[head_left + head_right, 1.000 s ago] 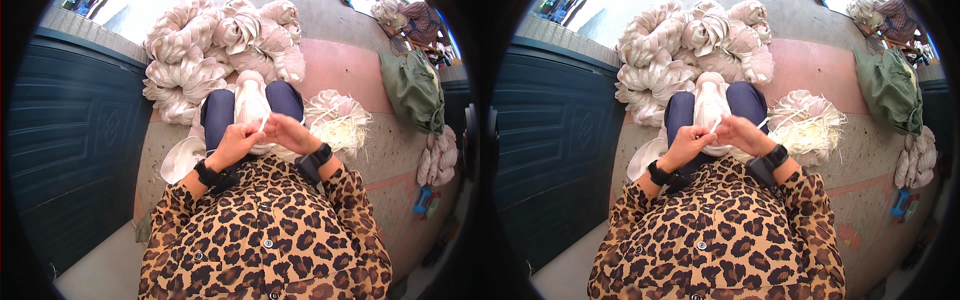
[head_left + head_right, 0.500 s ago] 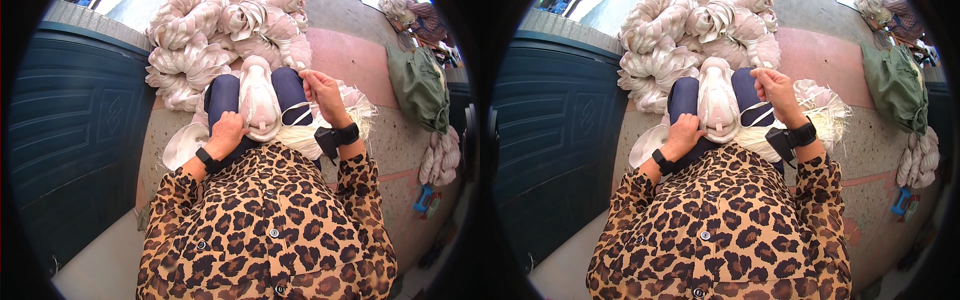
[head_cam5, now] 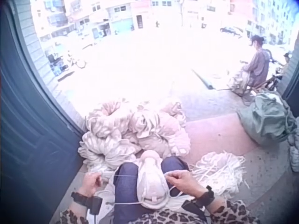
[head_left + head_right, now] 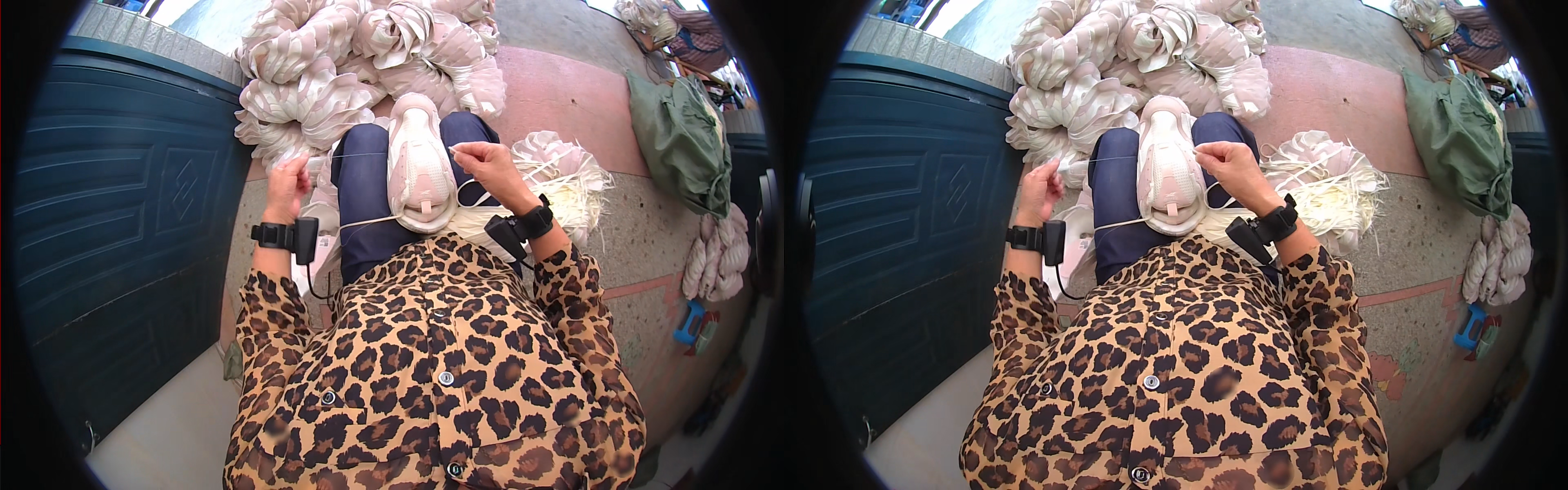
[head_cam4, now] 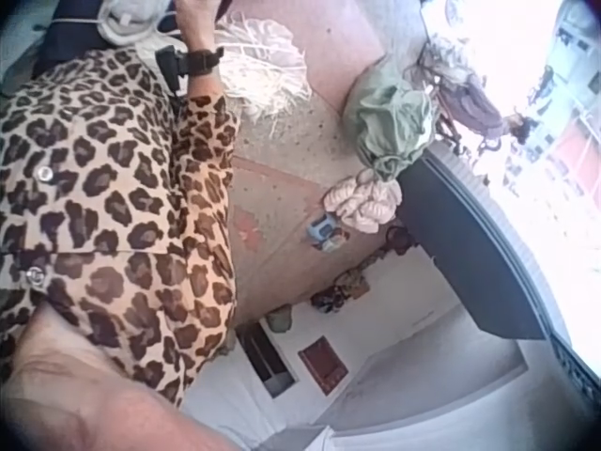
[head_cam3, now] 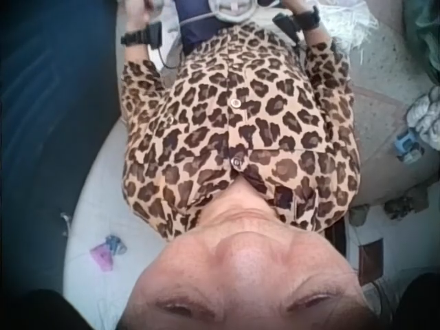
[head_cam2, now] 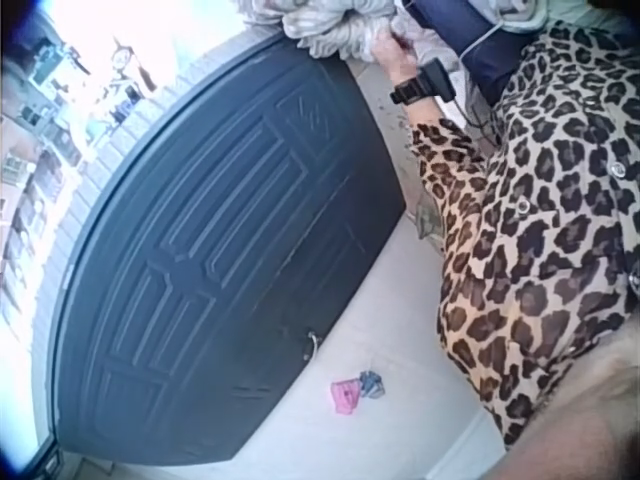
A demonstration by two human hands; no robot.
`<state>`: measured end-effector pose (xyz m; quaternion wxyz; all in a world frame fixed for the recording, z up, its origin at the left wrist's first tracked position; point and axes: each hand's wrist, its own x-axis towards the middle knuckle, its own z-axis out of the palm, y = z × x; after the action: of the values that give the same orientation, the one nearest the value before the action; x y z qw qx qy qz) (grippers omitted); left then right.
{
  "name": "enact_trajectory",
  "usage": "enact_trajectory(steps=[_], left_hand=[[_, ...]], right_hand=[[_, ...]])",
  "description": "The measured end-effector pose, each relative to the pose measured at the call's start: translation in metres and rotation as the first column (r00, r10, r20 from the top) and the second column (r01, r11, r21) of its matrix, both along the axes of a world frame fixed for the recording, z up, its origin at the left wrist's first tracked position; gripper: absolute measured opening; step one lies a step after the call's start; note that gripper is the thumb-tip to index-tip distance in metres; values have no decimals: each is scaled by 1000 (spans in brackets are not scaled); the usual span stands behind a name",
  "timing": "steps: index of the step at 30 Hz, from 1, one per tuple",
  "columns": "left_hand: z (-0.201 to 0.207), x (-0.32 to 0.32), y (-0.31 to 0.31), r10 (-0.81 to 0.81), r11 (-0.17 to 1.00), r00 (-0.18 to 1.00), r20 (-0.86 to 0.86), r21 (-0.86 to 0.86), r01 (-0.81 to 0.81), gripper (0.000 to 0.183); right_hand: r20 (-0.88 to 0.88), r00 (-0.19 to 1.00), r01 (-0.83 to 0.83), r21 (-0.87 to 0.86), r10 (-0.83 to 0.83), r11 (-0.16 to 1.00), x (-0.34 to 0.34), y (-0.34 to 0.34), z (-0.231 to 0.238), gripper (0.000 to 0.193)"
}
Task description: The recorder is lacing a white sneaker while sitting on the floor surrounded by bundles of materials.
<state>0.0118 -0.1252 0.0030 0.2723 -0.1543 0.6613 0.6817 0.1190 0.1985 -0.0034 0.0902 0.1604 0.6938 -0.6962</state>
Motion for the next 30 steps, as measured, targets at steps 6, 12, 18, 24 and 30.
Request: enact_trajectory(steps=[6, 12, 18, 24, 30], left_hand=[[-20, 21, 22, -631, 732, 606, -485, -630, 259, 19], [-11, 55, 86, -925, 354, 276, -259, -849, 391, 28], [-12, 46, 86, -947, 322, 172, -273, -758, 568, 27], [-9, 26, 65, -478, 876, 835, -271, -207, 435, 19], [1, 8, 43, -517, 766, 701, -491, -631, 123, 16]], right_hand=[[-104, 985, -91, 368, 138, 925, -12, -7, -9, 22], [-93, 977, -152, 312, 190, 938, -14, -12, -19, 20], [-147, 970, -122, 387, 192, 914, -17, -14, -23, 20], [-119, 976, -122, 395, 182, 911, -28, -15, -24, 19], [-90, 976, -139, 433, 196, 891, -30, -11, -26, 20]])
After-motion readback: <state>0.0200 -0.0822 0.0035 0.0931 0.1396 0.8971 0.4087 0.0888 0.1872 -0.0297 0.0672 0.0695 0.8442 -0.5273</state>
